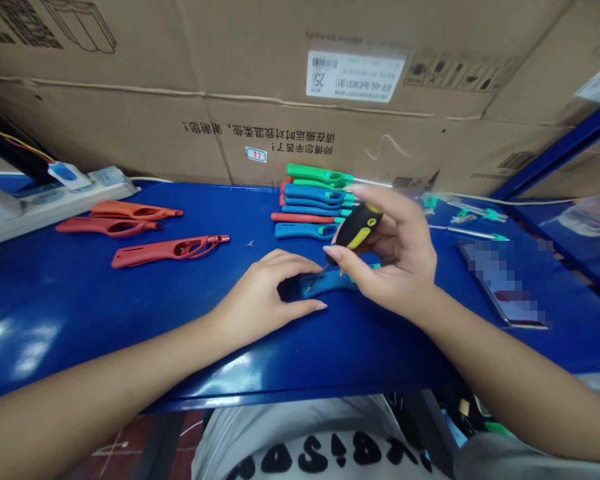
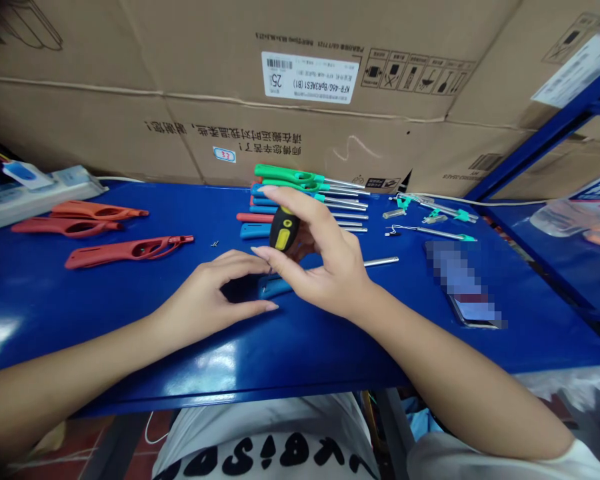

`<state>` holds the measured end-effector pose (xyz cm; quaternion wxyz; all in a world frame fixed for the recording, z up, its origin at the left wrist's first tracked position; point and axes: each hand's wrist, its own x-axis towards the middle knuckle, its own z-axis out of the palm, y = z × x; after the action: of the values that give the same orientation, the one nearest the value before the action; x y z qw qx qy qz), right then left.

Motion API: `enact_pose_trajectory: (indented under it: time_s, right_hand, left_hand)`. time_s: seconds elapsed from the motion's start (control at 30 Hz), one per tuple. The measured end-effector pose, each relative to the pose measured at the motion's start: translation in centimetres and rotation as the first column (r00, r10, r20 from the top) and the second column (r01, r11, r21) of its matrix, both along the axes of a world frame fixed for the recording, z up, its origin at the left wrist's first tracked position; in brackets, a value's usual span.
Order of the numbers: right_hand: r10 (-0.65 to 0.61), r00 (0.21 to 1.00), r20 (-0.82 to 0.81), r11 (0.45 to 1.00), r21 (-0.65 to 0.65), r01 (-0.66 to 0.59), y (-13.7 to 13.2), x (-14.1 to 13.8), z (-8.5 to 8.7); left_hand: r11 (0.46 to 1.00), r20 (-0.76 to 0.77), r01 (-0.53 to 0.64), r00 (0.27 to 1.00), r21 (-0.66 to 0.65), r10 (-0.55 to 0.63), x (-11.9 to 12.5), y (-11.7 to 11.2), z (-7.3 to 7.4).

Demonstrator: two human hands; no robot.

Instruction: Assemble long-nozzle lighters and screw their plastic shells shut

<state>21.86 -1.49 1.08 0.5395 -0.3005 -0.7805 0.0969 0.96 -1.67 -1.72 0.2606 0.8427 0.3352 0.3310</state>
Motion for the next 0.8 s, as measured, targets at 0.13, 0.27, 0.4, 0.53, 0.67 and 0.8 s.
enact_pose_trajectory:
  time_s: [0.13, 0.27, 0.4, 0.53, 0.67, 0.8]
  right_hand:
    - [-0.013, 1.000, -0.011, 1.000, -0.006, 0.013, 0.14, 0.05, -0.14]
    - [-0.009, 1.000, -0.002, 0.999, 0.053, 0.009, 0.10, -0.05, -0.24]
    - [0.002, 1.000, 0.013, 0.993, 0.115, -0.004, 0.02, -0.25, -0.40]
    - [0.025, 1.000, 0.015, 0.990, 0.142, -0.027, 0.00, -0.20, -0.37]
    - [-0.001, 1.000, 0.029, 0.987, 0.159, -0.004, -0.02, -0.03, -0.27]
    - [0.019, 0.997, 0.075, 0.986, 0.165, -0.031, 0.03, -0.01, -0.48]
  left_hand:
    - [1.000, -0.143, -0.011, 0.990, 0.016, 0.013, -0.18, 0.15, -0.03]
    - [1.000, -0.161, 0.003, 0.987, -0.018, -0.006, -0.16, 0.13, -0.12]
    - [0.999, -0.147, 0.008, 0.989, -0.037, -0.014, -0.10, 0.09, -0.20]
    - [0.999, -0.140, 0.000, 0.990, -0.048, -0.007, -0.12, 0.04, -0.26]
    - [0.999, -0.133, -0.009, 0.991, -0.040, 0.004, -0.20, 0.04, -0.27]
    - [0.999, -0.130, -0.011, 0.992, -0.036, 0.006, -0.16, 0.04, -0.24]
